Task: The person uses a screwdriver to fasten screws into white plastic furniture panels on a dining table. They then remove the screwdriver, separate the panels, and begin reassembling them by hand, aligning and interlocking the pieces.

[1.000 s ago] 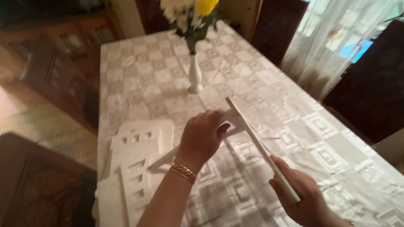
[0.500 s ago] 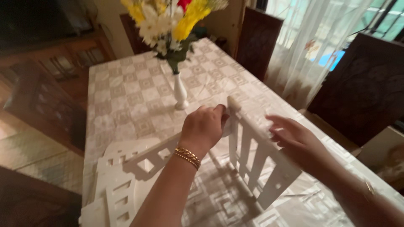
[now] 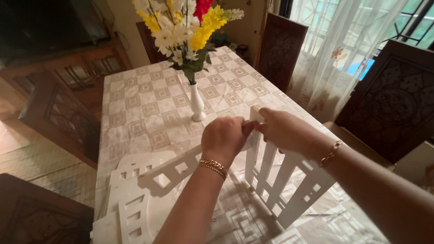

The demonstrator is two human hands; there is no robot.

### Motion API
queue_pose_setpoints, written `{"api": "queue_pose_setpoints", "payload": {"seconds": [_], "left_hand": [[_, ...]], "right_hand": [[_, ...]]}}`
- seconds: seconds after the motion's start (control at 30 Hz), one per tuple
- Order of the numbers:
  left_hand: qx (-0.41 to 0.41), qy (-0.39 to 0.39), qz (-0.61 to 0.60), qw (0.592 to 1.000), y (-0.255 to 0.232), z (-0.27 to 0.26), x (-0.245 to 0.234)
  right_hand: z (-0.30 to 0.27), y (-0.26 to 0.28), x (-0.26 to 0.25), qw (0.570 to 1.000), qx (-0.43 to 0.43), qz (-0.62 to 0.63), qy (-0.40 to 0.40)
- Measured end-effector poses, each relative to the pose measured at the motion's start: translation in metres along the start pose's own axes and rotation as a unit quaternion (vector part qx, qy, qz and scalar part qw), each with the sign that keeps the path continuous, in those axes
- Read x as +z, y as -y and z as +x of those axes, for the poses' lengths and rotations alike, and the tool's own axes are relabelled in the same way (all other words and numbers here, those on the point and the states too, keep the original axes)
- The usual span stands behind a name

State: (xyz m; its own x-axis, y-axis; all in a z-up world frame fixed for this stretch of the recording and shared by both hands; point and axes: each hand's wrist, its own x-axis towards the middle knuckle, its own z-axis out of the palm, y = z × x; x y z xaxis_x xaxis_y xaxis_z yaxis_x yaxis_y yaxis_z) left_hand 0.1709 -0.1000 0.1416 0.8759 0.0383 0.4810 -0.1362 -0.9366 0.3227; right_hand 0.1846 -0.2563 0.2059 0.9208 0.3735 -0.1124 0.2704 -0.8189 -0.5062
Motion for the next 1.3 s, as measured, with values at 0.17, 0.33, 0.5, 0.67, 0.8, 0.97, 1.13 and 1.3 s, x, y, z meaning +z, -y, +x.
{"api": "queue_pose_setpoints", "payload": {"seconds": [0.17,0.33,0.5,0.67,0.8,0.97,1.13,1.3], "left_hand": [[-0.041,0.005,0.017,0.999,0.004,-0.005,0.008],[-0.026,0.017,0.009,0.999,0.008,-0.008,0.006],[-0.005,0.049,0.010,0.999,0.006,-0.009,-0.008],[-0.042,0.106,-0.032,0.993,0.015,-0.017,-0.020],[-0.075,0.110,-0.049,0.990,0.006,-0.023,-0.035],[-0.090,0.125,-0.046,0.987,0.002,-0.025,-0.051],[-0.094,0.126,0.001,0.988,0.046,-0.034,-0.051],[-0.163,0.050,0.077,0.982,0.143,-0.067,-0.062]], "right_hand": [[0.008,-0.003,0.000,1.000,-0.009,-0.018,0.016],[0.011,0.005,0.004,0.999,0.002,-0.032,0.036],[0.008,0.008,0.006,0.994,-0.075,-0.080,-0.012],[0.008,0.008,0.013,0.996,-0.026,-0.072,0.038],[0.010,0.009,0.022,0.988,-0.084,-0.130,0.011],[0.010,0.010,0.019,0.996,-0.056,-0.073,0.020],[0.014,-0.001,0.002,0.996,-0.010,-0.083,0.013],[0.016,-0.010,-0.005,0.996,0.019,-0.072,0.044]]}}
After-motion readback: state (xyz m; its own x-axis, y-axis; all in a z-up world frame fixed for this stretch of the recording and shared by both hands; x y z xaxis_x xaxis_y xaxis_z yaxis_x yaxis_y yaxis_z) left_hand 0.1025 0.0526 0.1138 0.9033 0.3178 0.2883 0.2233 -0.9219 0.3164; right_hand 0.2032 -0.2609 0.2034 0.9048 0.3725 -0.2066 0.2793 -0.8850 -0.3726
